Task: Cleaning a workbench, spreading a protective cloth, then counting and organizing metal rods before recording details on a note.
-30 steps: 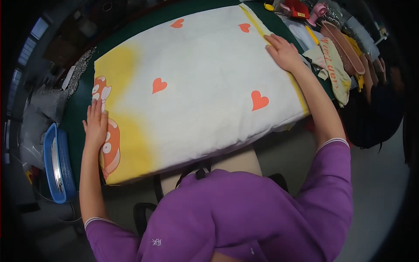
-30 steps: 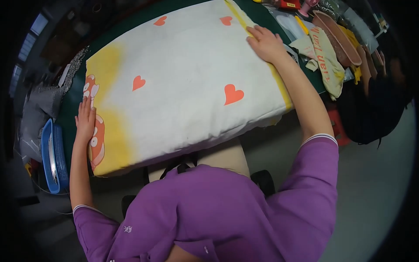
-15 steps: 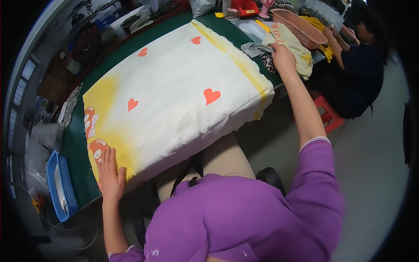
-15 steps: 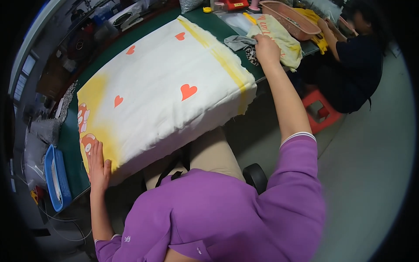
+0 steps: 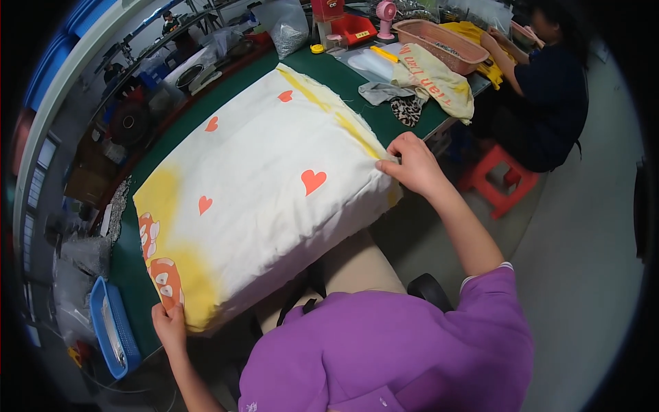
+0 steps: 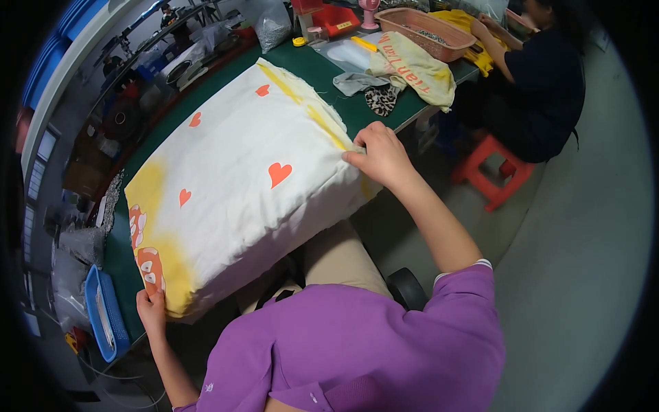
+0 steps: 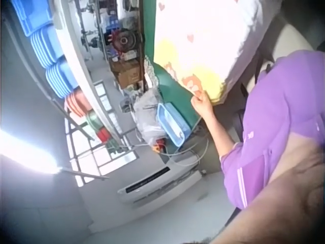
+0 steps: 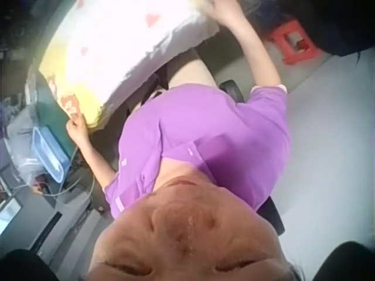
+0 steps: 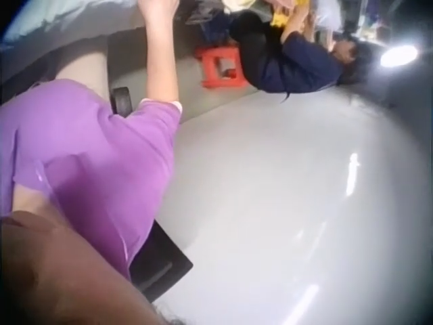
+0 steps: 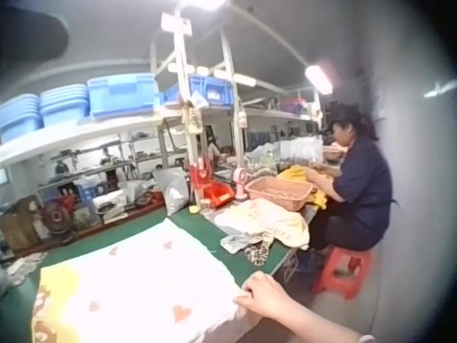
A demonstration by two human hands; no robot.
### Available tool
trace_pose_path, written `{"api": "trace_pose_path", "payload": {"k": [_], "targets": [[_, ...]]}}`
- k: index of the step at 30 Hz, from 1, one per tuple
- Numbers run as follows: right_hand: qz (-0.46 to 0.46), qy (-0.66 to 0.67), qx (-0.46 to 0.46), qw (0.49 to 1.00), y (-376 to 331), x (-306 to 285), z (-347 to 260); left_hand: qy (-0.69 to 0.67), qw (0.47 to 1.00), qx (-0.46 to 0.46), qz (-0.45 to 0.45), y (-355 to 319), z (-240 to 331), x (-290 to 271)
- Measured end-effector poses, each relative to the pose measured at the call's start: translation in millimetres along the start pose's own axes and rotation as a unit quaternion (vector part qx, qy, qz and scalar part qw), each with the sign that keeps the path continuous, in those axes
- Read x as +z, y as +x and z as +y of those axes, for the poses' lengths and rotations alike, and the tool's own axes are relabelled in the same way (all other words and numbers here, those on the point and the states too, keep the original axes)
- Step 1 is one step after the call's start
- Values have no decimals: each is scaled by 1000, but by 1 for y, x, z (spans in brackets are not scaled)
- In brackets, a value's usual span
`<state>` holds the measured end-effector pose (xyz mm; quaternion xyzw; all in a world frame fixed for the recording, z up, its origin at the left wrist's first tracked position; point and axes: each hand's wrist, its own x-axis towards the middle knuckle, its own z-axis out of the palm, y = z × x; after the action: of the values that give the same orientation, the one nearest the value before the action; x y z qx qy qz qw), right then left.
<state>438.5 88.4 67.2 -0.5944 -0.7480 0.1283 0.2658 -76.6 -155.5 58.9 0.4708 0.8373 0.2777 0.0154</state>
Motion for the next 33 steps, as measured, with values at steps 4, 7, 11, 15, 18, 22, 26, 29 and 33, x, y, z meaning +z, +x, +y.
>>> {"api": "trace_pose_path", "payload": {"k": [4,7,11,15,18,22,26,29,33], "targets": [[-95,53,28,994,41,-26,6,-346,920,-108,-148,27,21,-30],[-166,96,17,981,83,-49,-10,-515,803,-180,-241,62,35,-65],[-203,366,58,906,116,-67,-80,-659,711,-139,-202,129,-40,-101],[-192,480,52,854,141,-38,-89,-647,716,-220,-141,126,-72,-63],[-286,279,59,915,118,-21,-72,-543,799,-109,-236,83,-43,-21],[-275,208,1,939,110,-5,-45,-521,813,-82,-247,76,11,-43],[-258,448,15,856,101,-58,-58,-605,751,-86,-249,87,16,-98],[-242,416,-42,876,75,-69,-53,-604,769,-42,-204,75,-21,-126],[-270,463,-23,844,22,-65,-6,-634,737,-148,-180,26,-33,-112]]}}
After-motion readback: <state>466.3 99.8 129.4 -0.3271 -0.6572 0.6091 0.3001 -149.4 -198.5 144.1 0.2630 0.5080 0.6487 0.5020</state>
